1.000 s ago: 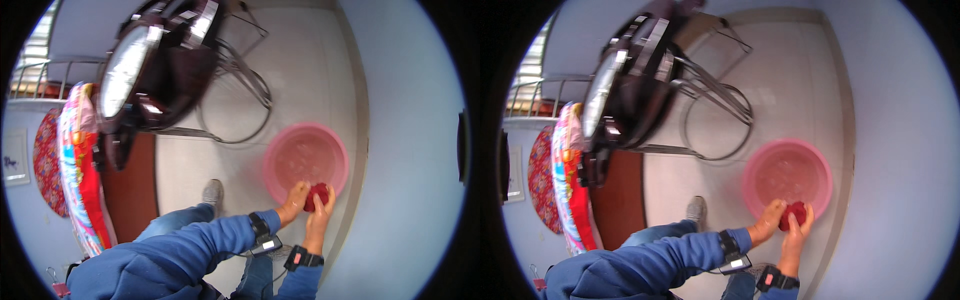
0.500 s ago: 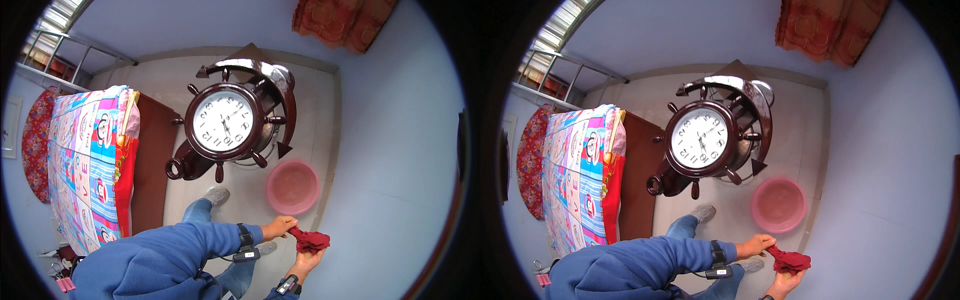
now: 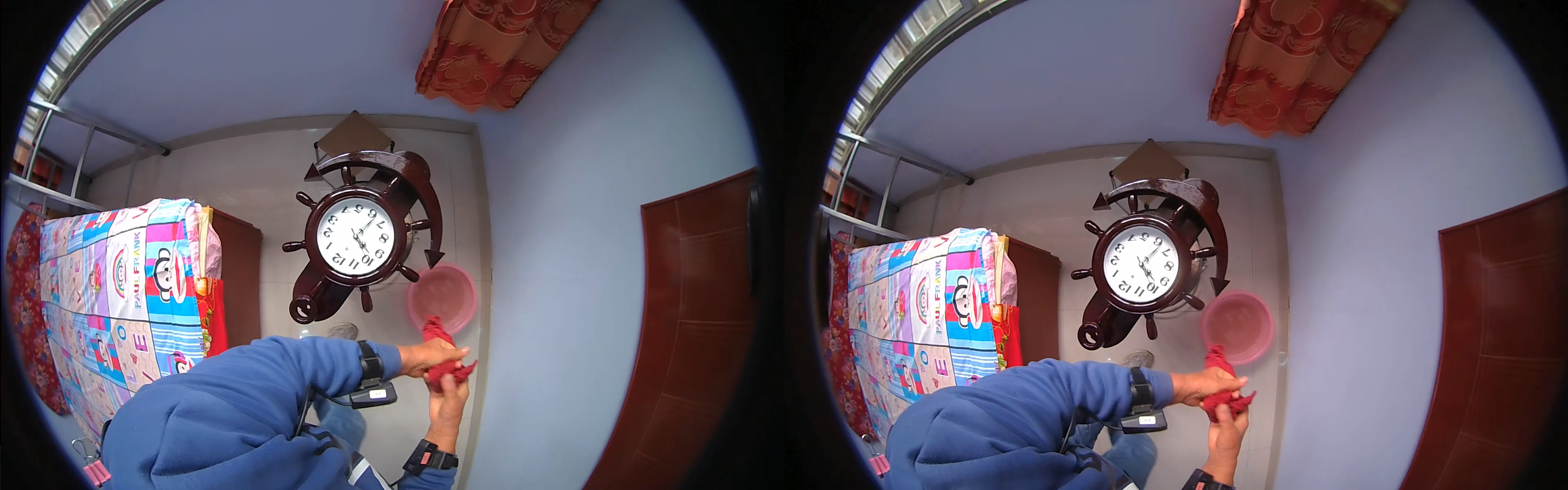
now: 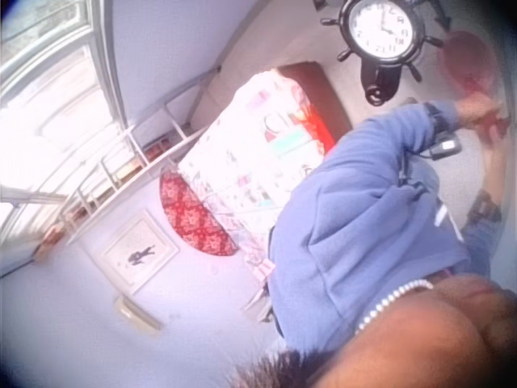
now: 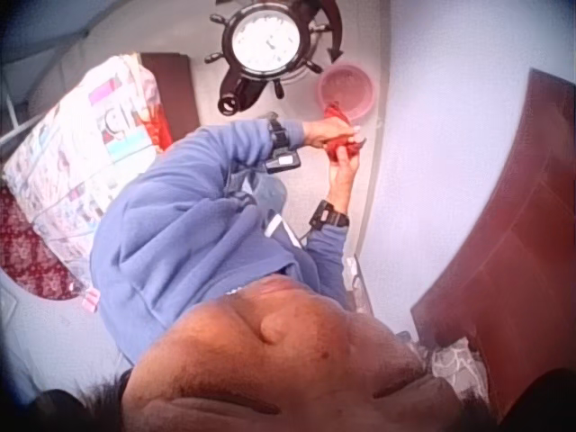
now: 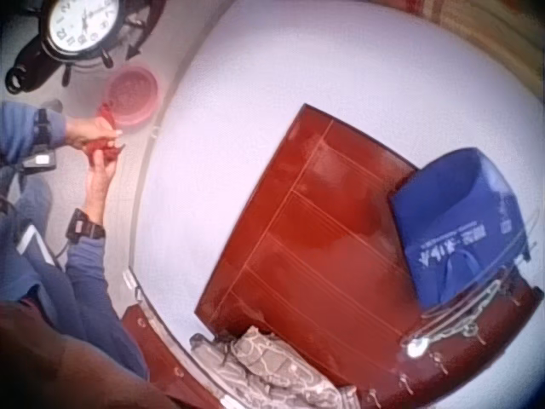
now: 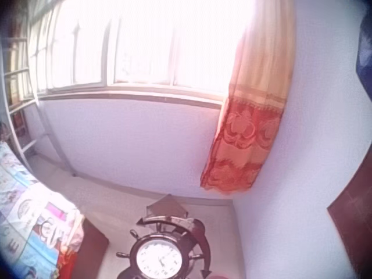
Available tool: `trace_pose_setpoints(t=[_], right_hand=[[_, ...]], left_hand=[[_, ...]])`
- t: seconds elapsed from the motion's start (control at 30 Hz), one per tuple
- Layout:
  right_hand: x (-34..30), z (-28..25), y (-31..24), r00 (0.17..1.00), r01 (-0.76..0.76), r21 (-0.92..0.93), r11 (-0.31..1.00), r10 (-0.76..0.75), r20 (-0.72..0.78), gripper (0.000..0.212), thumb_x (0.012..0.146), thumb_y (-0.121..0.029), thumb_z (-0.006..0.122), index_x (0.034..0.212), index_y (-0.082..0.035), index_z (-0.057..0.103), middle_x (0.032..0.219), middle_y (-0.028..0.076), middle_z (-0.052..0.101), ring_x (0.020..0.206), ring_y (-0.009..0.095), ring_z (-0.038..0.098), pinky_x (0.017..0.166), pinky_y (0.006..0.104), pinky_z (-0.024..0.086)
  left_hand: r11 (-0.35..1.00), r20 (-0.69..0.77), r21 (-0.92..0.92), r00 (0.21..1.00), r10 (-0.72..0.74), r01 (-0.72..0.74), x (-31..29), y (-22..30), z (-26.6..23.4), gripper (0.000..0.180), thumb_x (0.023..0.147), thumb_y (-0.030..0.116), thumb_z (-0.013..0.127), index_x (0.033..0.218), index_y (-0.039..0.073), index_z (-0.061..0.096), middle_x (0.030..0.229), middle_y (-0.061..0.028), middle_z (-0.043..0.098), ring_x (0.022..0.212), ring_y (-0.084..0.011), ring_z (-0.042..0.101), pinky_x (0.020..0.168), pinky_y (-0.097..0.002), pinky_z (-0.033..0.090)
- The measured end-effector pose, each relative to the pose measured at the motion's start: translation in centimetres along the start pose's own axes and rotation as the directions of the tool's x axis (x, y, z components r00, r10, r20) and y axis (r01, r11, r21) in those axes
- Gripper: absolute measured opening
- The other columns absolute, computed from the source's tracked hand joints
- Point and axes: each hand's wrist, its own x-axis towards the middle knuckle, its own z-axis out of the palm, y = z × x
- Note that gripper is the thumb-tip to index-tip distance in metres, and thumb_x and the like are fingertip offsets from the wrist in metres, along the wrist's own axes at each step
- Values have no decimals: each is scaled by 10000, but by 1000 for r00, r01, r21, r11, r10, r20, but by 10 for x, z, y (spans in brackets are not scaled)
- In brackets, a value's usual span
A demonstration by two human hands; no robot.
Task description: The person wipes a ship's wheel–style wall clock with a red cloth, then rinses and wrings the cloth in a pink basin, and continues wiping the clock face and frame. The clock is handled and turned over during cleaning.
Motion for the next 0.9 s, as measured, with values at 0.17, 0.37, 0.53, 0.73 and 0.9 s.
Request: trace_pose_setpoints(t=[0.17,0.37,0.53,0.73,0.9], right_hand=[[-38,22,11,991,-51,-261,964,16,-133,367,826,-3,722,1163,42,584,1113,99,629,1003,184,620,895,326,515],[-90,51,22,967,248,-48,967,-250,-44,568,873,-241,690,1310,68,499,1291,161,572,1216,301,567,1057,437,434],[-87,55,38,834,427,-704,568,-548,65,427,841,-205,722,1179,27,603,1214,147,608,1104,272,601,973,386,470],[-54,85,26,960,186,169,968,-143,-240,356,951,-212,521,1191,49,560,1115,177,656,1015,324,654,913,431,525],[6,215,36,940,299,-449,842,-341,-13,607,927,-314,640,1383,37,446,1380,226,501,1278,359,502,1083,465,397]], left_hand=[[806,-163,584,959,233,-97,-42,-11,-36,409,1001,437,569,938,50,685,906,-38,677,819,-118,602,720,-303,518],[976,-102,206,991,89,-67,-110,-32,-32,642,1012,522,481,1526,170,323,1401,-79,467,1250,-170,459,945,-409,477],[999,163,43,987,-8,1,-143,-48,7,732,996,564,494,1587,232,218,1433,-21,429,1313,-148,397,1090,-422,349],[933,299,350,954,-28,-82,-170,30,-52,669,1002,502,525,1535,133,359,1480,-99,489,1345,-242,468,1031,-440,442],[991,-44,-131,998,33,-39,-174,127,-130,560,1040,432,472,1467,73,433,1396,-96,550,1292,-236,517,1056,-425,435]])
